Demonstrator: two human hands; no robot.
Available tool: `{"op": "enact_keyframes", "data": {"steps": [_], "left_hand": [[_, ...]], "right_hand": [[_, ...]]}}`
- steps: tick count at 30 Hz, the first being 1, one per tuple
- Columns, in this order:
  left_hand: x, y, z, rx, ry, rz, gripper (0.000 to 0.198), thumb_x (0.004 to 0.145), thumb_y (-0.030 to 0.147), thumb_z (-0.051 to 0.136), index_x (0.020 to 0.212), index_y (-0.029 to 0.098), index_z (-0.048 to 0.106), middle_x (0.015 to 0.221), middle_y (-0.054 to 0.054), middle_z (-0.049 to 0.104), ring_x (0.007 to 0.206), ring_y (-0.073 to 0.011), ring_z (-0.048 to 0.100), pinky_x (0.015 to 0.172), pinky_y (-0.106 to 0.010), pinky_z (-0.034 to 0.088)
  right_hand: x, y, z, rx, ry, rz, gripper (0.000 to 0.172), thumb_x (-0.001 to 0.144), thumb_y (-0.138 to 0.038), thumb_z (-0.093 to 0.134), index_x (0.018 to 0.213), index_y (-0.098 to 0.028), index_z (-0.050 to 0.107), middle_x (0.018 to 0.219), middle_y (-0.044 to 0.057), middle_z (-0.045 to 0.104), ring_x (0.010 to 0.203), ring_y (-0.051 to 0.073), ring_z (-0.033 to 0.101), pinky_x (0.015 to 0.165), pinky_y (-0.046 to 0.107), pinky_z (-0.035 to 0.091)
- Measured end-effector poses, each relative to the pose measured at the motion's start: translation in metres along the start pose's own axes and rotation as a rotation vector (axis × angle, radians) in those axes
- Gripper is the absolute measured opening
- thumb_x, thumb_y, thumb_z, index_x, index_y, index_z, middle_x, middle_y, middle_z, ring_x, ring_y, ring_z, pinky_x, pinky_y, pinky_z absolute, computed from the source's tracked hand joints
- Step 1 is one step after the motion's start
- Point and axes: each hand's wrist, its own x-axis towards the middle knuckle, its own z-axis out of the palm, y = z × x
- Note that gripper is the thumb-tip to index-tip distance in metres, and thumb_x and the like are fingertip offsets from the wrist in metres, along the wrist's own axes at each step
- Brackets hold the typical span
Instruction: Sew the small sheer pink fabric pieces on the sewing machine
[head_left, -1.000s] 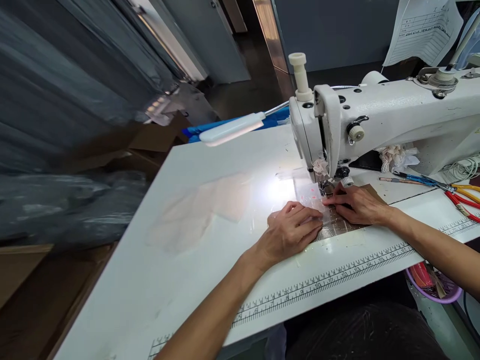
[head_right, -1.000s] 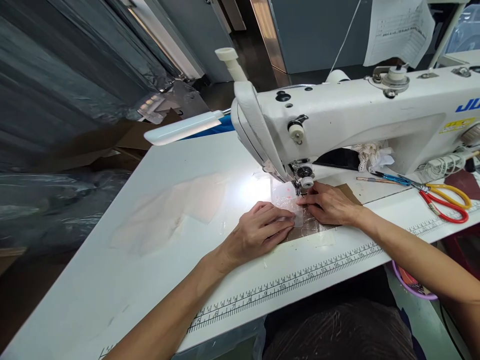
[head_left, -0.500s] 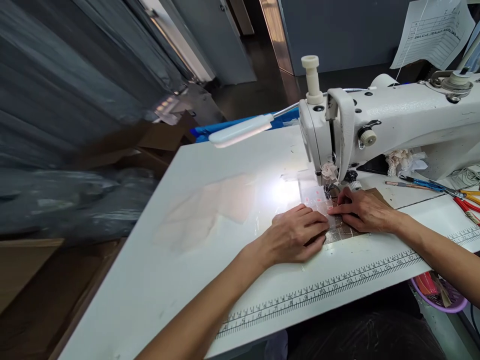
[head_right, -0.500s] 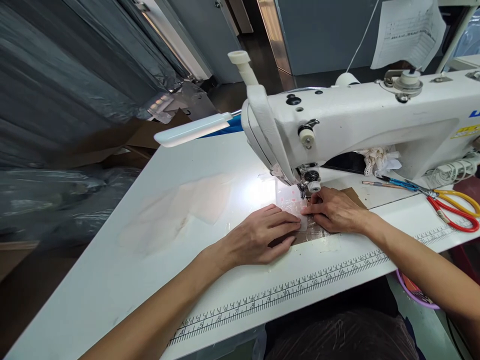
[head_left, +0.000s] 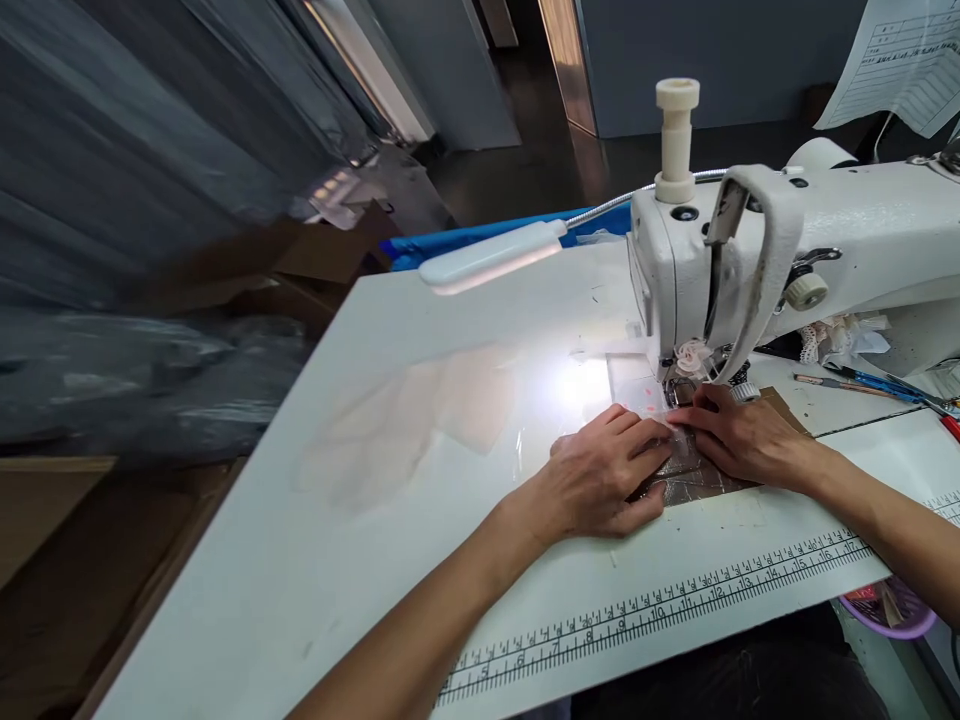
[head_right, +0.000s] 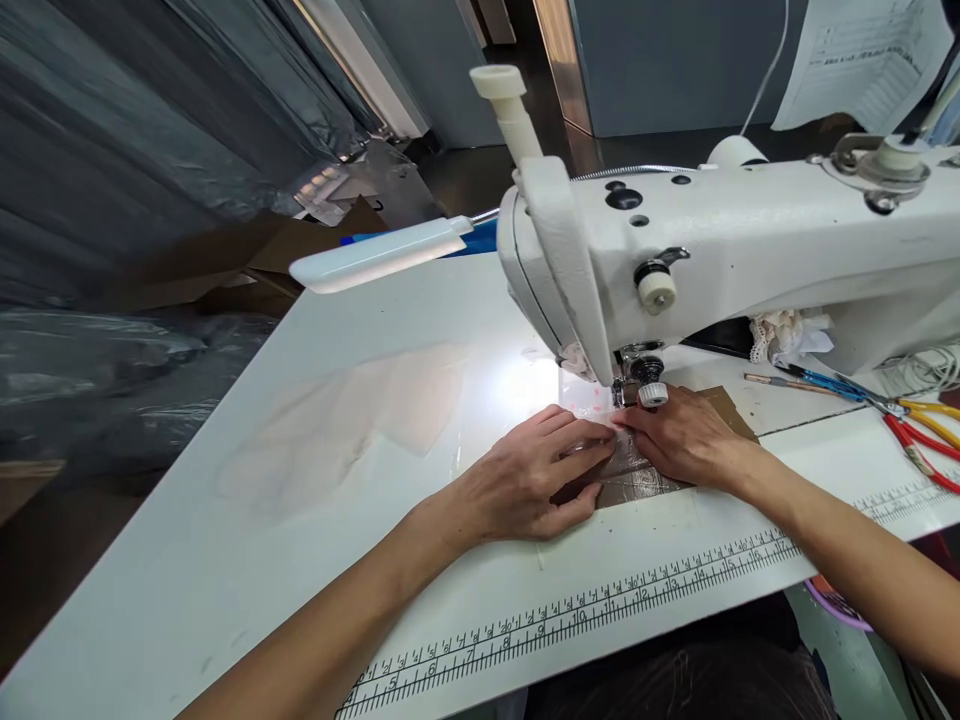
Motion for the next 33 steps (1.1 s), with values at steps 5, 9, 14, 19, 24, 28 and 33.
{"op": "enact_keyframes", "data": {"steps": [5, 9, 14, 19, 24, 28, 33], "left_hand": [[-0.001, -0.003, 0.003, 0.018, 0.008, -0.028, 0.024, 0.087, 0.025, 0.048, 0.096, 0.012, 0.067, 0.095, -0.010, 0.070, 0.072, -0.0190, 0.058, 0.070, -0.036, 0.047], [-0.001, -0.004, 0.002, 0.009, -0.036, -0.065, 0.029, 0.087, 0.027, 0.049, 0.107, 0.014, 0.065, 0.102, -0.009, 0.070, 0.077, -0.0199, 0.059, 0.074, -0.038, 0.046], [-0.001, -0.004, 0.001, 0.017, -0.070, -0.096, 0.033, 0.087, 0.030, 0.048, 0.111, 0.012, 0.065, 0.107, -0.012, 0.069, 0.081, -0.0228, 0.059, 0.075, -0.041, 0.046], [-0.001, -0.005, 0.003, 0.055, -0.075, -0.098, 0.035, 0.086, 0.031, 0.050, 0.112, 0.011, 0.064, 0.113, -0.013, 0.068, 0.085, -0.0246, 0.060, 0.075, -0.040, 0.046], [0.000, -0.007, 0.003, 0.055, -0.071, -0.109, 0.038, 0.087, 0.032, 0.049, 0.114, 0.009, 0.063, 0.114, -0.015, 0.067, 0.088, -0.0255, 0.060, 0.076, -0.041, 0.047], [0.000, -0.009, 0.002, 0.037, -0.078, -0.130, 0.040, 0.088, 0.034, 0.049, 0.114, 0.007, 0.063, 0.116, -0.017, 0.065, 0.092, -0.0275, 0.060, 0.079, -0.044, 0.048], [0.001, -0.010, 0.002, 0.009, -0.108, -0.180, 0.043, 0.088, 0.036, 0.050, 0.120, 0.009, 0.060, 0.119, -0.016, 0.063, 0.096, -0.0282, 0.059, 0.083, -0.045, 0.048]], "right_hand": [[-0.003, 0.000, 0.000, 0.055, 0.024, -0.043, 0.037, 0.101, -0.024, 0.034, 0.125, -0.021, 0.062, 0.104, 0.011, 0.061, 0.075, 0.017, 0.056, 0.064, 0.030, 0.050], [-0.004, -0.002, 0.002, 0.031, 0.042, -0.016, 0.038, 0.103, -0.027, 0.032, 0.124, -0.019, 0.062, 0.102, 0.012, 0.061, 0.074, 0.018, 0.057, 0.066, 0.032, 0.052], [-0.007, 0.001, 0.004, 0.085, 0.038, -0.018, 0.037, 0.103, -0.028, 0.035, 0.124, -0.019, 0.065, 0.103, 0.013, 0.062, 0.078, 0.020, 0.060, 0.066, 0.034, 0.055], [-0.011, 0.001, 0.001, 0.136, 0.035, -0.055, 0.032, 0.101, -0.024, 0.043, 0.119, -0.021, 0.068, 0.104, 0.013, 0.062, 0.085, 0.021, 0.062, 0.072, 0.036, 0.056], [-0.008, -0.001, 0.001, 0.068, 0.004, -0.027, 0.035, 0.102, -0.025, 0.038, 0.123, -0.020, 0.067, 0.106, 0.013, 0.064, 0.083, 0.020, 0.062, 0.071, 0.035, 0.055], [-0.007, -0.003, 0.002, 0.050, -0.007, 0.000, 0.039, 0.102, -0.025, 0.034, 0.126, -0.018, 0.064, 0.100, 0.014, 0.064, 0.075, 0.020, 0.060, 0.067, 0.035, 0.054], [-0.006, -0.006, 0.005, 0.043, -0.009, 0.049, 0.040, 0.102, -0.027, 0.034, 0.128, -0.020, 0.063, 0.098, 0.013, 0.063, 0.072, 0.019, 0.058, 0.067, 0.034, 0.054]]}}
